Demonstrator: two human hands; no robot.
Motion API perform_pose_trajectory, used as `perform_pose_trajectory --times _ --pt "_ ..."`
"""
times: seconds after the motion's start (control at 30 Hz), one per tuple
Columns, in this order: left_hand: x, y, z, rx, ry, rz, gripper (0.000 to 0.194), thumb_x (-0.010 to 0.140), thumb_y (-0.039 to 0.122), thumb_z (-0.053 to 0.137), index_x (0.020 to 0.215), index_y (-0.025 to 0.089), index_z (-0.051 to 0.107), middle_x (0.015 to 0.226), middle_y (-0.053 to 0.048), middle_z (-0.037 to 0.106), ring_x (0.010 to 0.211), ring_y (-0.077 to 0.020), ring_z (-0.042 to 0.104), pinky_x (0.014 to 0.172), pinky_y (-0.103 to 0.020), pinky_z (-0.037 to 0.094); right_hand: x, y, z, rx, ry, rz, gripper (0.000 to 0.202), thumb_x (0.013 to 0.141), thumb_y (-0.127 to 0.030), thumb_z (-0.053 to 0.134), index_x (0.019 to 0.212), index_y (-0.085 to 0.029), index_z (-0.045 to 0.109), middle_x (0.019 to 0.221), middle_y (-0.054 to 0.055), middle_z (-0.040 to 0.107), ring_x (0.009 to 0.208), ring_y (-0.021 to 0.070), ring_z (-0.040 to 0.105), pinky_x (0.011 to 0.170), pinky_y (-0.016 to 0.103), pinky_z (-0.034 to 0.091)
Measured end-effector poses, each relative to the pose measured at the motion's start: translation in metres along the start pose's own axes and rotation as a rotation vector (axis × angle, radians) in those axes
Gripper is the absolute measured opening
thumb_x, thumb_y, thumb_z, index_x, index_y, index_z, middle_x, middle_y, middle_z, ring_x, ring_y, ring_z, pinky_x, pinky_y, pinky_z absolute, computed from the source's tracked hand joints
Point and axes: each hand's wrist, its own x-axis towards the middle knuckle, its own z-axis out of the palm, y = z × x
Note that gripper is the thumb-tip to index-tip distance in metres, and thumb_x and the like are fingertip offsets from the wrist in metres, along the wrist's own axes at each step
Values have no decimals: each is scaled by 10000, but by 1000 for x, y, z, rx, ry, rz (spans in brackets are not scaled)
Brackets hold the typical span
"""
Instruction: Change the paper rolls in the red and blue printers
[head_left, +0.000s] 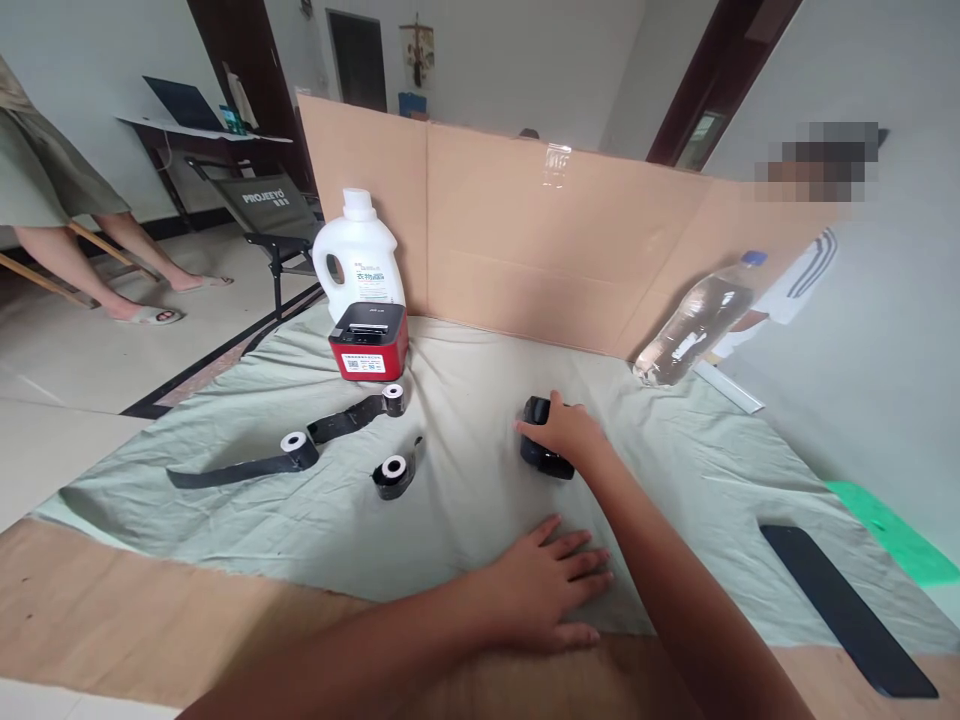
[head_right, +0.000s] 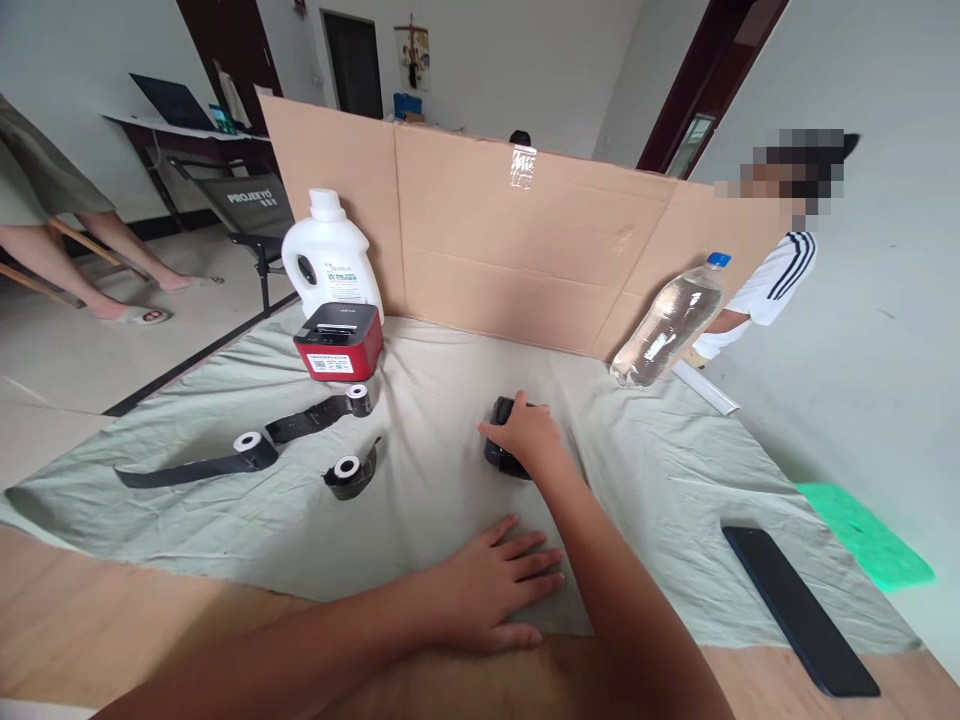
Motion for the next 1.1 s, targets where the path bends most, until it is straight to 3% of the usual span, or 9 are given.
perform_pose_trajectory --times 0.1,0.17,0.27,0.37,0.5,0.63,0.73,0.87,1.1 --pt "2 -6 0 34 91 62 490 1042 490 402 1397 203 577 1504 -80 566 1413 -266 488 1199 -497 321 12 27 -5 101 71 -13 1045 766 -882 488 1528 -173 394 1260 283 611 1080 423 658 861 504 499" --pt "3 -11 -4 58 167 89 346 1028 392 441 1206 223 684 1222 -65 742 1155 -211 655 1045 -393 449 24 50 -3 184 151 -47 882 866 -807 415 1479 -175 467 1242 245 641 1132 391 647 923 490 485" --pt "3 -18 -16 50 377 42 245 974 278 487 1025 214 718 883 -55 754 832 -170 673 810 -319 495 40 81 17 440 222 -191 613 956 -621 382 1338 -184 579 1176 155 692 1097 300 661 959 438 491" --pt "5 -29 -30 -118 647 -122 242 968 241 474 964 199 713 864 -67 726 791 -162 647 749 -288 507 49 99 45 676 266 -259 519 963 -532 377 1290 -190 590 1146 104 709 973 245 685 938 416 516" --pt "21 -64 -48 -374 855 -515 235 964 258 506 1067 191 707 855 -31 703 727 -134 621 676 -233 506 50 103 68 659 352 -335 482 977 -473 372 1270 -174 610 1210 127 701 1111 259 645 1017 425 478" --pt "43 -111 -59 -353 797 -785 395 954 181 483 1302 145 665 867 -41 726 691 -147 611 729 -267 517 49 101 69 538 353 -425 450 1014 -382 309 1254 -180 632 1260 127 690 1197 259 598 1087 423 423" --pt "52 -134 -56 -293 731 -844 416 951 154 478 1313 151 683 971 -69 759 780 -173 657 812 -291 533 49 101 68 486 327 -429 437 1017 -321 298 1258 -178 634 1261 113 692 1179 251 587 1073 403 426" --pt "49 -141 -46 -227 697 -779 425 947 124 466 1289 184 710 1074 -66 752 928 -184 679 885 -281 524 47 101 68 450 305 -417 424 1002 -252 313 1278 -173 624 1239 100 698 1139 251 576 1041 383 436" --pt "44 -135 -45 -185 663 -745 406 933 110 469 1215 182 751 912 -44 721 826 -162 639 797 -245 492 43 99 66 469 282 -371 458 994 -215 341 1386 -158 571 1208 109 713 1172 259 571 1037 379 438"
